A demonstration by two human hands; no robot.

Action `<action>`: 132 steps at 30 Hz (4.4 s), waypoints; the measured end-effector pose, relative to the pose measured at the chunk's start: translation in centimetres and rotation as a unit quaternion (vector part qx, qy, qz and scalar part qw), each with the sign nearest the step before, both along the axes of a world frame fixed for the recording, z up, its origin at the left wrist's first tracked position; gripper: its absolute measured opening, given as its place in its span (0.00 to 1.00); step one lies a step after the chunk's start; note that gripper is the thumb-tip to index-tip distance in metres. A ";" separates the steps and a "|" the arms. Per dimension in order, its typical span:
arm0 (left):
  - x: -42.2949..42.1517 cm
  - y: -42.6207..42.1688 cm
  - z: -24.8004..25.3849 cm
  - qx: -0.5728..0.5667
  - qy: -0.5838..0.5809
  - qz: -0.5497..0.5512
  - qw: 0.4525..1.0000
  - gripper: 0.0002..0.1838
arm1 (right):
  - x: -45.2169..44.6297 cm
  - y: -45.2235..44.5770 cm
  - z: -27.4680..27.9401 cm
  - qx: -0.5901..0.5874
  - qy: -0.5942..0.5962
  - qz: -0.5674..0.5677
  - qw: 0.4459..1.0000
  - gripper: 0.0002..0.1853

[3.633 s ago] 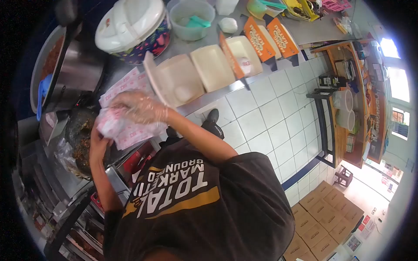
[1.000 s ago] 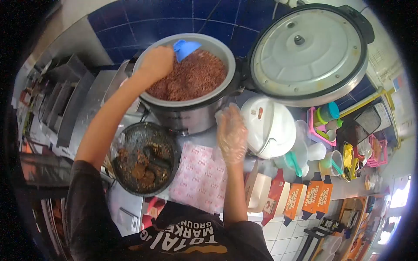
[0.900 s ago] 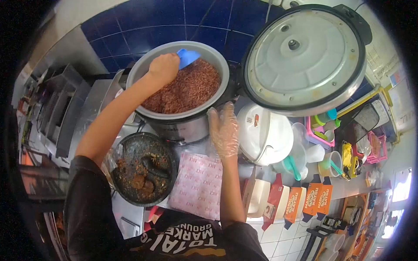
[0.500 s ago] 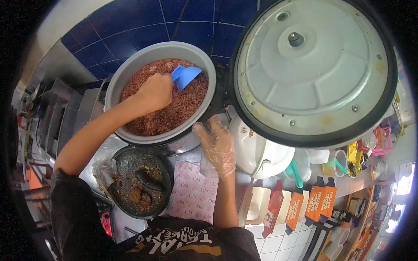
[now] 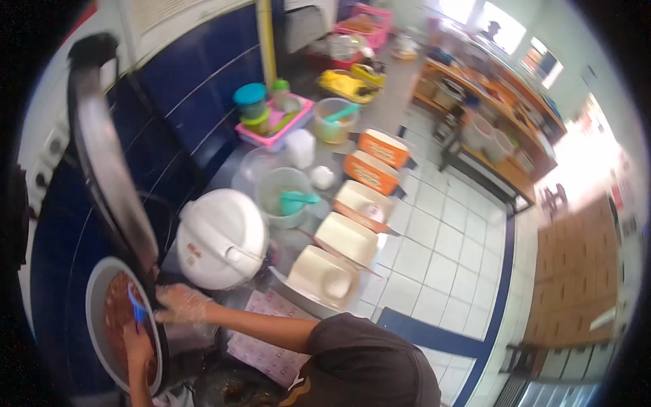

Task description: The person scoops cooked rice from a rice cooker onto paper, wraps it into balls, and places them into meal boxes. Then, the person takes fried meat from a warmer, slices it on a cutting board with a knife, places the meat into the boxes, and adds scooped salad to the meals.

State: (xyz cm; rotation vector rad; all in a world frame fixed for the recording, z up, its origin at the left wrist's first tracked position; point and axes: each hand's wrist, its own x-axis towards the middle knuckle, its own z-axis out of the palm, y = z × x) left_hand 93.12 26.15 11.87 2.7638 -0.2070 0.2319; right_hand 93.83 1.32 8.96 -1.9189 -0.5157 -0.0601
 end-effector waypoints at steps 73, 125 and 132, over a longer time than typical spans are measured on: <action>-35.1 -23.9 -20.7 0.023 0.068 0.175 0.982 0.42 | -18.5 -14.4 -22.9 -0.215 0.015 -0.209 0.954 0.19; -16.0 -20.5 -18.4 -0.650 0.411 0.064 0.636 0.18 | -17.2 -14.1 -19.5 0.186 0.251 -0.056 0.948 0.10; -16.0 -20.2 -17.7 -0.641 0.423 0.062 0.638 0.20 | -16.8 -14.2 -18.7 0.187 0.253 -0.032 0.949 0.10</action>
